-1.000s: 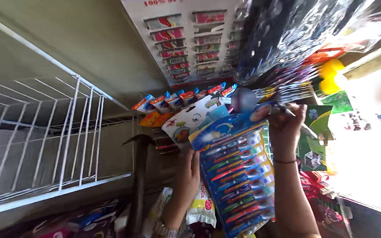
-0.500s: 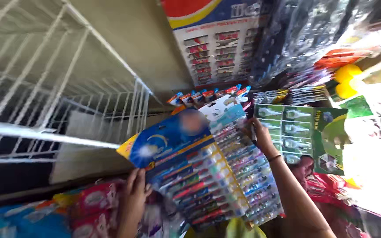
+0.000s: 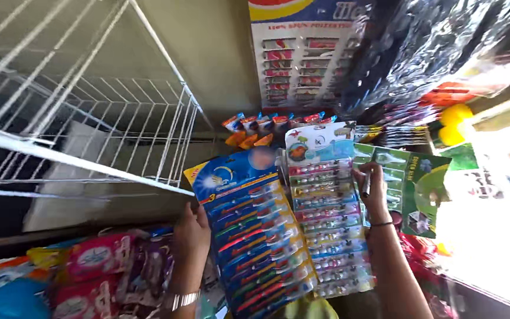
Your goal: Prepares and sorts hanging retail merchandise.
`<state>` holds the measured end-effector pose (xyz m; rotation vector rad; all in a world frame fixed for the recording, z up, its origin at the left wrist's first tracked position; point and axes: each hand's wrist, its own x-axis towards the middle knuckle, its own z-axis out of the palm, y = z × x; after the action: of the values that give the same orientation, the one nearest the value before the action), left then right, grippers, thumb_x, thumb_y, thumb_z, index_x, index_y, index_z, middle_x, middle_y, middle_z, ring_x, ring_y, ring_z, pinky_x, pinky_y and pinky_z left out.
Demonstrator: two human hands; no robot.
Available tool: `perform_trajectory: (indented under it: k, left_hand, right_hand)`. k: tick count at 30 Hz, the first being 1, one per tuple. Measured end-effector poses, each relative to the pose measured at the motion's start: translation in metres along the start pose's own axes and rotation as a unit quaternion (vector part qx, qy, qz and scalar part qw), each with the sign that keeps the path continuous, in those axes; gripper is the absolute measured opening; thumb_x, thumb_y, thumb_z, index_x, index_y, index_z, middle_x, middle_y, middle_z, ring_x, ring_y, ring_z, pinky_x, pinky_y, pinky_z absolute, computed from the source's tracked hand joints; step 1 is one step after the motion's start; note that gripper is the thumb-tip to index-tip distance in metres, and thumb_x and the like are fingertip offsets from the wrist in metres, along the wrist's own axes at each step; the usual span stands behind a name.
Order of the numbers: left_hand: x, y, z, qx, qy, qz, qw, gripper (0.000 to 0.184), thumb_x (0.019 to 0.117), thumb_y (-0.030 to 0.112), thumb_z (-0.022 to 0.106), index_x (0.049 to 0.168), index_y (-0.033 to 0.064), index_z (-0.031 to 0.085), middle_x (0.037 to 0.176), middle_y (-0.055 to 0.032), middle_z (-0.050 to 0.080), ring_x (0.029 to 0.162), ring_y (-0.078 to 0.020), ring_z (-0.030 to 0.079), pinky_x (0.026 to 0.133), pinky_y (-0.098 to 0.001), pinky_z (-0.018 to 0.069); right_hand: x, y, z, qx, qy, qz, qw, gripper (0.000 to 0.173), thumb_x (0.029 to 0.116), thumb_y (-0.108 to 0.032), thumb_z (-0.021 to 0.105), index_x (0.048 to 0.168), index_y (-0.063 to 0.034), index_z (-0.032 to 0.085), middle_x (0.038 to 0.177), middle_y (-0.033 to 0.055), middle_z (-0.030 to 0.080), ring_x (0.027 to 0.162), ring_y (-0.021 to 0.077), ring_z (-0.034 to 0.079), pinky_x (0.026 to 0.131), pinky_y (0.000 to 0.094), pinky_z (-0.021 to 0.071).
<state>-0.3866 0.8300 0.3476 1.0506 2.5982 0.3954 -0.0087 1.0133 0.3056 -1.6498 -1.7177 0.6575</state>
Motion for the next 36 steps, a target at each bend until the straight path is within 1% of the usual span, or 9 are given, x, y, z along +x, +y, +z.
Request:
perform_trajectory:
  k: [2, 3, 5, 7, 11, 13, 16, 31, 36]
  left_hand:
    - [-0.016, 0.018, -0.008, 0.049, 0.038, 0.045, 0.997, 0.047, 0.1113, 0.026, 0.040, 0.127, -0.0131, 0.060, 0.106, -0.0394, 0.066, 0.101, -0.0587, 0.065, 0.084, -0.0715, 0.0486]
    - [-0.023, 0.032, -0.010, 0.039, 0.054, 0.100, 0.993, 0.043, 0.1102, 0.024, 0.043, 0.119, -0.0124, 0.065, 0.102, -0.0372, 0.067, 0.098, -0.0568, 0.067, 0.082, -0.0700, 0.0503]
    - [-0.028, 0.067, 0.001, -0.029, 0.040, 0.238, 0.970, 0.035, 0.1062, 0.020, 0.050, 0.116, -0.0065, 0.070, 0.108, -0.0296, 0.070, 0.103, -0.0489, 0.068, 0.089, -0.0629, 0.0533]
    - [-0.014, 0.108, 0.036, -0.096, 0.016, 0.355, 0.930, 0.029, 0.1018, 0.019, 0.059, 0.118, 0.0014, 0.074, 0.114, -0.0260, 0.070, 0.108, -0.0452, 0.067, 0.093, -0.0589, 0.0532]
    - [0.036, 0.181, 0.094, -0.110, 0.003, 0.475, 0.873, 0.040, 0.0945, 0.025, 0.072, 0.133, 0.0140, 0.069, 0.116, -0.0291, 0.064, 0.106, -0.0481, 0.062, 0.090, -0.0632, 0.0502]
    - [0.053, 0.201, 0.104, -0.067, -0.001, 0.485, 0.872, 0.050, 0.0925, 0.033, 0.074, 0.140, 0.0194, 0.064, 0.122, -0.0285, 0.062, 0.110, -0.0489, 0.060, 0.089, -0.0642, 0.0476]
    - [0.067, 0.205, 0.110, -0.023, -0.015, 0.481, 0.876, 0.062, 0.0892, 0.039, 0.078, 0.145, 0.0214, 0.059, 0.128, -0.0275, 0.060, 0.117, -0.0492, 0.056, 0.091, -0.0639, 0.0462]
    - [0.075, 0.207, 0.115, 0.017, -0.014, 0.476, 0.879, 0.062, 0.0896, 0.049, 0.073, 0.145, 0.0275, 0.059, 0.123, -0.0216, 0.063, 0.117, -0.0446, 0.056, 0.085, -0.0593, 0.0441]
    - [0.075, 0.206, 0.115, 0.020, -0.017, 0.477, 0.879, 0.062, 0.0897, 0.049, 0.073, 0.147, 0.0283, 0.058, 0.125, -0.0220, 0.063, 0.119, -0.0445, 0.056, 0.085, -0.0596, 0.0433]
  right_hand:
    - [0.001, -0.009, -0.011, -0.004, 0.030, -0.004, 1.000, 0.041, 0.1060, -0.024, 0.054, 0.131, 0.0090, 0.054, 0.113, 0.0275, 0.068, 0.104, 0.0397, 0.067, 0.094, 0.0565, 0.0524]
    - [0.003, -0.015, -0.013, 0.030, 0.037, 0.001, 0.999, 0.044, 0.1079, -0.028, 0.046, 0.133, 0.0070, 0.054, 0.114, 0.0235, 0.067, 0.102, 0.0317, 0.066, 0.092, 0.0506, 0.0527]
    - [0.007, -0.025, -0.005, 0.153, 0.020, -0.016, 0.988, 0.048, 0.1089, -0.035, 0.037, 0.132, 0.0024, 0.054, 0.117, 0.0073, 0.062, 0.097, 0.0069, 0.060, 0.088, 0.0287, 0.0518]
    - [0.020, -0.028, 0.018, 0.256, 0.003, -0.080, 0.963, 0.032, 0.1062, -0.028, 0.046, 0.119, -0.0019, 0.059, 0.103, -0.0032, 0.064, 0.083, -0.0013, 0.060, 0.075, 0.0216, 0.0527]
    - [0.044, -0.031, 0.062, 0.303, -0.005, -0.134, 0.944, 0.012, 0.0974, -0.022, 0.067, 0.093, -0.0120, 0.062, 0.079, -0.0086, 0.065, 0.065, -0.0016, 0.060, 0.061, 0.0181, 0.0538]
    - [0.050, -0.028, 0.077, 0.290, 0.025, -0.124, 0.949, 0.020, 0.0954, -0.019, 0.070, 0.081, -0.0136, 0.057, 0.067, -0.0102, 0.057, 0.055, -0.0034, 0.054, 0.054, 0.0151, 0.0488]
    - [0.054, -0.017, 0.091, 0.248, 0.053, -0.156, 0.955, 0.024, 0.0942, -0.013, 0.064, 0.073, -0.0108, 0.054, 0.062, -0.0103, 0.052, 0.054, -0.0059, 0.049, 0.054, 0.0131, 0.0455]
    - [0.058, -0.016, 0.100, 0.138, 0.053, -0.196, 0.969, 0.024, 0.0938, -0.012, 0.066, 0.073, -0.0034, 0.057, 0.062, -0.0011, 0.055, 0.054, -0.0023, 0.051, 0.053, 0.0133, 0.0437]
    - [0.057, -0.017, 0.097, 0.175, 0.049, -0.175, 0.968, 0.022, 0.0936, -0.011, 0.064, 0.074, -0.0071, 0.055, 0.062, -0.0060, 0.052, 0.053, -0.0058, 0.049, 0.051, 0.0107, 0.0426]
